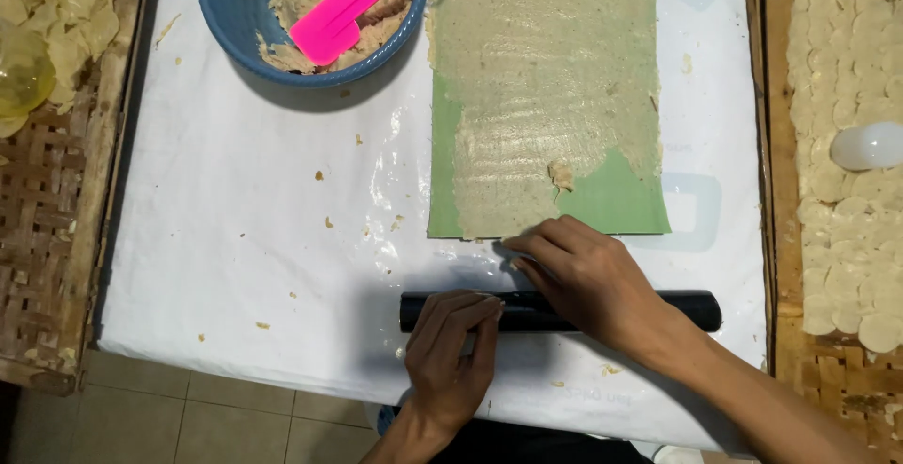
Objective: Flatten and shape portions of dough using a cylindrical rolling tool on a flat surface.
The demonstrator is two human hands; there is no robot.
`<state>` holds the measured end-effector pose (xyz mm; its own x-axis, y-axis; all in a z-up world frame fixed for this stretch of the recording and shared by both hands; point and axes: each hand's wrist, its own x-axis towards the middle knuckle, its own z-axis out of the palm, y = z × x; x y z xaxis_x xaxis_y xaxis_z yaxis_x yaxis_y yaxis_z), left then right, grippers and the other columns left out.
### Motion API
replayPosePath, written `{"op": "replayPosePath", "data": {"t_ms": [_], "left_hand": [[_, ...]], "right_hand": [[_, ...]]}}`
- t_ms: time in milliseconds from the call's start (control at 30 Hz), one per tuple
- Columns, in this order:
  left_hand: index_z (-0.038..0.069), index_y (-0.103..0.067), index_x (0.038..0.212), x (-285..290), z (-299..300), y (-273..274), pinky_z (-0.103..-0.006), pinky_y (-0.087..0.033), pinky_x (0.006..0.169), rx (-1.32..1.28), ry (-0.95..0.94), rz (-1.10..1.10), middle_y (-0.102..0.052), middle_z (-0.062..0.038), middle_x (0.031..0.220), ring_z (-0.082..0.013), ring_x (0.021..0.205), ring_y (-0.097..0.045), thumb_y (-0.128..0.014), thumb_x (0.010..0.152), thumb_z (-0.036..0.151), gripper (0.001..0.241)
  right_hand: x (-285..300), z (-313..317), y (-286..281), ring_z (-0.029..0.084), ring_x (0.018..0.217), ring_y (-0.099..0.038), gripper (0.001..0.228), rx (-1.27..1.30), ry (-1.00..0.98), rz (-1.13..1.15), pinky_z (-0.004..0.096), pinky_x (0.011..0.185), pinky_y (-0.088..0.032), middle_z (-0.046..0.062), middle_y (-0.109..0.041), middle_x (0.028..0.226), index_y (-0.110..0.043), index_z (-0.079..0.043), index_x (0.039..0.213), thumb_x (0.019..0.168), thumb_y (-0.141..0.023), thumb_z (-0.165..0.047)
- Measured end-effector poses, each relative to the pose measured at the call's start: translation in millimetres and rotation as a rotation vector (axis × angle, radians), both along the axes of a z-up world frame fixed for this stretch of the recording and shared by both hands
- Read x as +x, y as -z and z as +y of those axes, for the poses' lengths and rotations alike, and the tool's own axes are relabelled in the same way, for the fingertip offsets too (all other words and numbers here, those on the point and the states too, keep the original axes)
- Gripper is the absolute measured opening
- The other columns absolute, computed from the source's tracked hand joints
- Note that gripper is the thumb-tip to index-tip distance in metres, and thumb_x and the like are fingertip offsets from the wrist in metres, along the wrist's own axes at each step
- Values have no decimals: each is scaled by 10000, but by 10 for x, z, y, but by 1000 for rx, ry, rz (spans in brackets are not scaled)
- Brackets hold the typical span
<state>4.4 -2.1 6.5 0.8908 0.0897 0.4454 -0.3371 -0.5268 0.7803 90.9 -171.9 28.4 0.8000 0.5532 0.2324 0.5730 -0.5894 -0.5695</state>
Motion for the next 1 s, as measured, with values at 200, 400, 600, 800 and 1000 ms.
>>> {"op": "replayPosePath", "data": {"t_ms": [200, 400, 600, 800, 1000], "left_hand": [[-25, -724, 1042, -65, 57, 56, -375, -595, 920, 112, 12, -29, -762, -114, 1067, -276, 994, -726, -670, 815, -95, 244], [3, -723, 1058, -127, 113, 205, -390, -580, 930, 206, 43, -55, -750, -110, 1084, -275, 1001, -710, -729, 853, 6, 205], [32, -670, 1213, -58, 188, 240, -456, -472, 1007, 499, 228, -17, -665, -135, 1242, -310, 1146, -632, -758, 925, 296, 401], [9, -521, 1421, 178, 283, 235, -467, -447, 1028, 734, 347, -29, -649, -125, 1176, -264, 1102, -614, -716, 936, 227, 566], [-48, -530, 1349, 587, 275, -223, -420, -508, 912, 692, 379, -168, -618, -141, 1190, -261, 1017, -620, -711, 933, 123, 485]], "right_hand": [[205, 213, 409, 210, 825, -591, 240, -168, -192, -295, 333, 719, -544, 67, -640, 1005, -684, -69, 1121, 887, -673, -123], [244, 266, 514, 209, 840, -552, 220, -286, -308, -485, 317, 766, -513, 75, -586, 1003, -657, -67, 1089, 891, -625, -157], [276, 206, 409, 217, 856, -619, 190, -56, -213, -241, 347, 770, -547, 75, -673, 1029, -670, -59, 1092, 981, -620, -204], [271, -404, -141, 174, 547, -592, 389, -111, 122, 19, 290, 476, -512, 120, -724, 950, -686, -25, 1284, 926, -668, -174], [50, -829, -207, 206, 752, -706, 343, -406, 262, -154, 317, 608, -558, 72, -753, 977, -751, -129, 1218, 962, -618, -315]]}}
